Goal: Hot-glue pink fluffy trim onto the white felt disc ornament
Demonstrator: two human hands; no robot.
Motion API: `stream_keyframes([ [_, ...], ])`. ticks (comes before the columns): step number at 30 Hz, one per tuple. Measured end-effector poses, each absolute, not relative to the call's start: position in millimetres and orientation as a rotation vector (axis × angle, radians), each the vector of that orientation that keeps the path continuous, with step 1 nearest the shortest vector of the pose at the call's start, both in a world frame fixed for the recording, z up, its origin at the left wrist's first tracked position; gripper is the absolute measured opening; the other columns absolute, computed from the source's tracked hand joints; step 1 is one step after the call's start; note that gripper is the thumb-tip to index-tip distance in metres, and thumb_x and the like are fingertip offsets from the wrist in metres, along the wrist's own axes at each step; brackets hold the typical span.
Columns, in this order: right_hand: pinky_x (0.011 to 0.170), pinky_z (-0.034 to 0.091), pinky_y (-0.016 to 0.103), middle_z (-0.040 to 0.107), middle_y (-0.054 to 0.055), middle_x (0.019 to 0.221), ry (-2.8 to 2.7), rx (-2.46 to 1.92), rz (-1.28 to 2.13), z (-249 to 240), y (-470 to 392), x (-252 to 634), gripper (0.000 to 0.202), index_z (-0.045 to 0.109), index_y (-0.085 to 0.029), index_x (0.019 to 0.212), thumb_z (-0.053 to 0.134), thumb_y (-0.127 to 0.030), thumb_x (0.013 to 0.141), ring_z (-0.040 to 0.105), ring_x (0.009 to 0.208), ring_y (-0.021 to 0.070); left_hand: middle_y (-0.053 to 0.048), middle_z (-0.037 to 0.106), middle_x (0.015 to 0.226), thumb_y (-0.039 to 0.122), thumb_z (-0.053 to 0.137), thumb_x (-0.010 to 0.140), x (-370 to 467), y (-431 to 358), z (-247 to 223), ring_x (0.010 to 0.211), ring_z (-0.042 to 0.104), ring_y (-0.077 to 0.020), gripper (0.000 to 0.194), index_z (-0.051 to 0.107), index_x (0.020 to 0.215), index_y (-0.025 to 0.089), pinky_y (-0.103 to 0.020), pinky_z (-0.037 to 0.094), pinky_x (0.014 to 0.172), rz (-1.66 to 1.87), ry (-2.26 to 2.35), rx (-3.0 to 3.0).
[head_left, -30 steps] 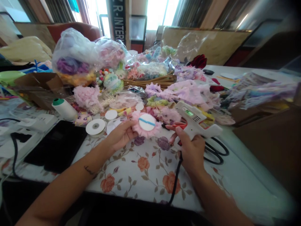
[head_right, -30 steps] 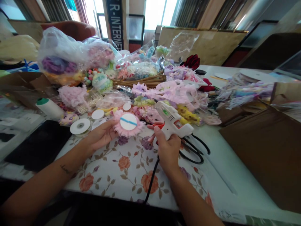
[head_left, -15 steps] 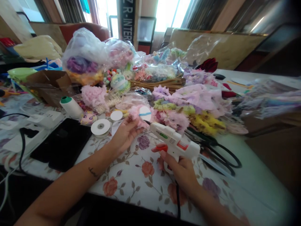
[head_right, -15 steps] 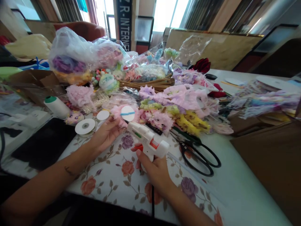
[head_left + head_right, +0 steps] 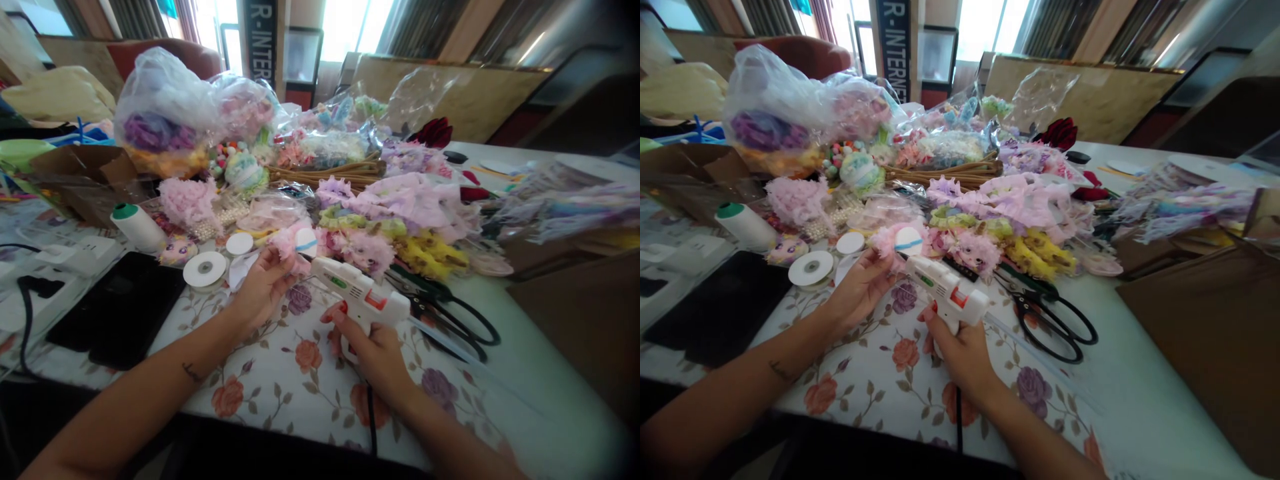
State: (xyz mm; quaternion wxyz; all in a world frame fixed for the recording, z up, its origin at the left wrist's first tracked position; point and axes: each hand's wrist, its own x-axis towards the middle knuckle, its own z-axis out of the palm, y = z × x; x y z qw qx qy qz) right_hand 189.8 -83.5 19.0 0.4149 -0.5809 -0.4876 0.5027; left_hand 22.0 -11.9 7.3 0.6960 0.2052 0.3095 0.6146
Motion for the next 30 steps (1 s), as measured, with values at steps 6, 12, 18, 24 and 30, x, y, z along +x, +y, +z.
stream_keyframes([
  [6,0.041,0.039,0.020,0.058,-0.002,0.045,-1.242,-1.493,1.258,19.4,-82.6,189.5,0.028,0.064,-0.018,0.074,0.061,-0.045,0.081,0.047,0.040,0.0099,0.005,0.061,0.080,0.010,0.081,0.066,23.1,-12.6,7.4,0.070,0.059,-0.0059,0.030,0.057,0.083,0.017,-0.018,0.051,0.067,1.364,0.696,0.494],
  [12,0.041,0.040,0.020,0.057,-0.002,0.044,-1.258,-1.522,1.256,21.2,-82.9,189.0,0.027,0.064,-0.019,0.070,0.059,-0.042,0.082,0.047,0.041,0.0101,0.005,0.059,0.076,0.011,0.081,0.067,23.5,-13.0,7.5,0.068,0.057,-0.0056,0.029,0.056,0.080,0.017,-0.019,0.051,0.070,1.350,0.674,0.512],
  [18,0.043,0.040,0.020,0.056,-0.002,0.045,-1.287,-1.511,1.260,20.9,-83.0,190.2,0.031,0.061,-0.019,0.064,0.057,-0.042,0.083,0.047,0.042,0.0100,0.005,0.060,0.077,0.012,0.082,0.067,23.1,-13.2,7.1,0.068,0.057,-0.0058,0.029,0.057,0.081,0.017,-0.018,0.050,0.068,1.339,0.677,0.523],
  [24,0.045,0.040,0.021,0.056,0.000,0.045,-1.342,-1.530,1.239,18.4,-82.7,192.3,0.037,0.058,-0.019,0.056,0.054,-0.042,0.085,0.048,0.044,0.0105,0.005,0.060,0.076,0.012,0.082,0.068,22.6,-13.4,7.2,0.067,0.058,-0.0060,0.028,0.057,0.080,0.017,-0.019,0.050,0.068,1.336,0.672,0.523],
  [30,0.045,0.041,0.023,0.054,-0.001,0.044,-1.337,-1.545,1.203,21.4,-82.9,190.1,0.034,0.057,-0.021,0.059,0.056,-0.044,0.083,0.047,0.043,0.0115,0.005,0.060,0.076,0.011,0.082,0.066,22.1,-12.9,8.8,0.067,0.058,-0.0065,0.030,0.056,0.080,0.017,-0.020,0.051,0.067,1.344,0.678,0.495],
])
